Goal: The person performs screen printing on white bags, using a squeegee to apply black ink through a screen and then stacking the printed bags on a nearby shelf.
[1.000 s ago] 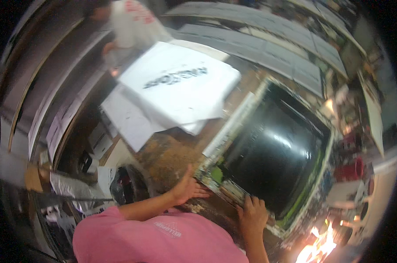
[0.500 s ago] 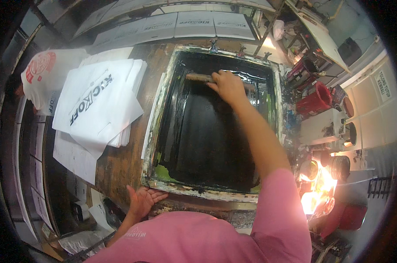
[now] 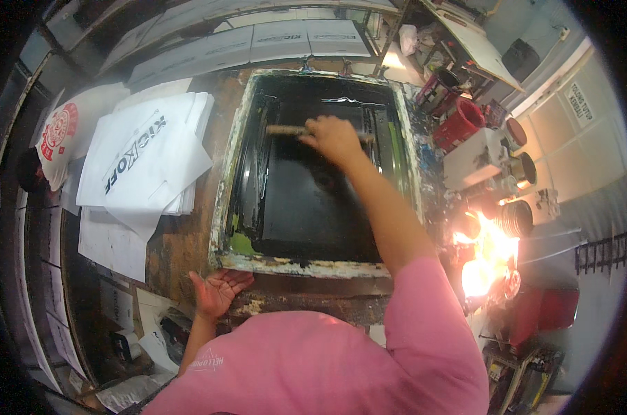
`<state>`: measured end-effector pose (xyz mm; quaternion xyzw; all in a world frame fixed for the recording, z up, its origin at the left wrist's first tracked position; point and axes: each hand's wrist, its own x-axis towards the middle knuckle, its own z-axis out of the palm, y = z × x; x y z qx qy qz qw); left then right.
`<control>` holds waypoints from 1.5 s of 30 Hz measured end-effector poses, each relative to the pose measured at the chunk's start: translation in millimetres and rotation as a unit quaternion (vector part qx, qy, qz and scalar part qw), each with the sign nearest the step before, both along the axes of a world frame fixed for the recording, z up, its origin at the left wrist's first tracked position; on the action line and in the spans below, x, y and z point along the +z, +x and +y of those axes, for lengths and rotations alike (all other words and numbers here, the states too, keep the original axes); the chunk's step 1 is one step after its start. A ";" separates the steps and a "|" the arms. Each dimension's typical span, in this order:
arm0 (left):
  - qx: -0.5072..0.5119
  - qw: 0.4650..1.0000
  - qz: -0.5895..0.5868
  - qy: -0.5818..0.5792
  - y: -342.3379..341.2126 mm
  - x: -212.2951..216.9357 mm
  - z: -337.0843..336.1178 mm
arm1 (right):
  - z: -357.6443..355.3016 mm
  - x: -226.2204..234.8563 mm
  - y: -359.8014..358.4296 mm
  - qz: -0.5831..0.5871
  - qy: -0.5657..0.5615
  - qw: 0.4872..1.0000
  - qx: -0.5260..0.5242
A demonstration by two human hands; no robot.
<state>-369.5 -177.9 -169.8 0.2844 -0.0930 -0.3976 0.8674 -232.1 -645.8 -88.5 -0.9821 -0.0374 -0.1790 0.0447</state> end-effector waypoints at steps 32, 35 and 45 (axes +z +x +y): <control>0.078 0.315 -0.609 0.724 29.0 33.6 -91.8 | 89.0 286.8 -124.3 -0.207 -0.086 0.972 -0.066; 0.050 0.387 -0.582 0.713 26.5 57.7 -100.5 | 75.0 290.9 -120.8 -0.162 -0.025 0.984 -0.073; 0.363 0.650 -0.466 0.477 94.8 161.5 -164.0 | 67.3 306.3 -105.4 -0.138 0.032 0.989 -0.050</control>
